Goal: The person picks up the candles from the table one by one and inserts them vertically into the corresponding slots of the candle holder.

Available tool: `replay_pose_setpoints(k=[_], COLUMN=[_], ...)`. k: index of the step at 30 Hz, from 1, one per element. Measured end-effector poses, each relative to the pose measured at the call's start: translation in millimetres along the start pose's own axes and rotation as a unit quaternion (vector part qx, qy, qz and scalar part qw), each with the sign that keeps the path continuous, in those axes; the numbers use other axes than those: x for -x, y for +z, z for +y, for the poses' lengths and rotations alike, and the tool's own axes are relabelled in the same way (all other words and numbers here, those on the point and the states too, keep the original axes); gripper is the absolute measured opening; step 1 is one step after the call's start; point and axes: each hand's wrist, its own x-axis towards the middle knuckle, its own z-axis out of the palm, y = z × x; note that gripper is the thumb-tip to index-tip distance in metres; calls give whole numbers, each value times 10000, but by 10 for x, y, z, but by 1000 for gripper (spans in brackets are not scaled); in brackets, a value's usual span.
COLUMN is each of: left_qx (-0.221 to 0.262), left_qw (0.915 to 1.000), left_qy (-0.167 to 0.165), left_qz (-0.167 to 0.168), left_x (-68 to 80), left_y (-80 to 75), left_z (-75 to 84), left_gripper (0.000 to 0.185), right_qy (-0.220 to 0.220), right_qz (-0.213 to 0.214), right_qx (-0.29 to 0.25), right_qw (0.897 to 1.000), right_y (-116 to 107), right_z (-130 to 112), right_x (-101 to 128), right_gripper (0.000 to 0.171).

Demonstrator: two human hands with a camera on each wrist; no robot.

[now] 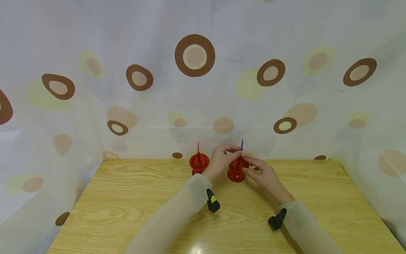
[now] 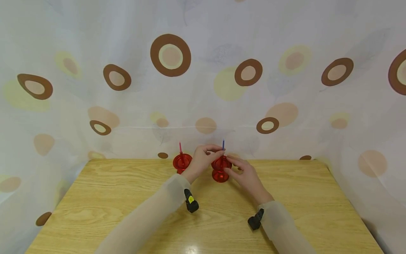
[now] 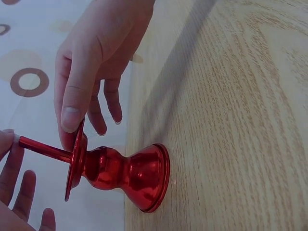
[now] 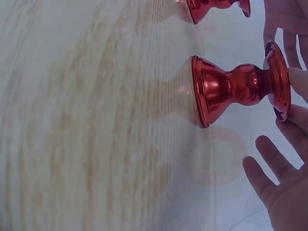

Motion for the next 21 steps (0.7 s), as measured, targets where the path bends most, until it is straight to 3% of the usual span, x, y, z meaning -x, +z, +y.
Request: replay_pose_setpoints(k=[21], left_qx=[-116], left_qw=[9999], left_qy=[6], left_qz=[64], left_x=[14], left_y=[-22], left_z=[2], left_gripper=[25], right_qy=[37], right_qz=[-12], right_qx=[7], right_qw=[10000], right_y=[10], right_z=[29], right_x=[-8], right_gripper=[49])
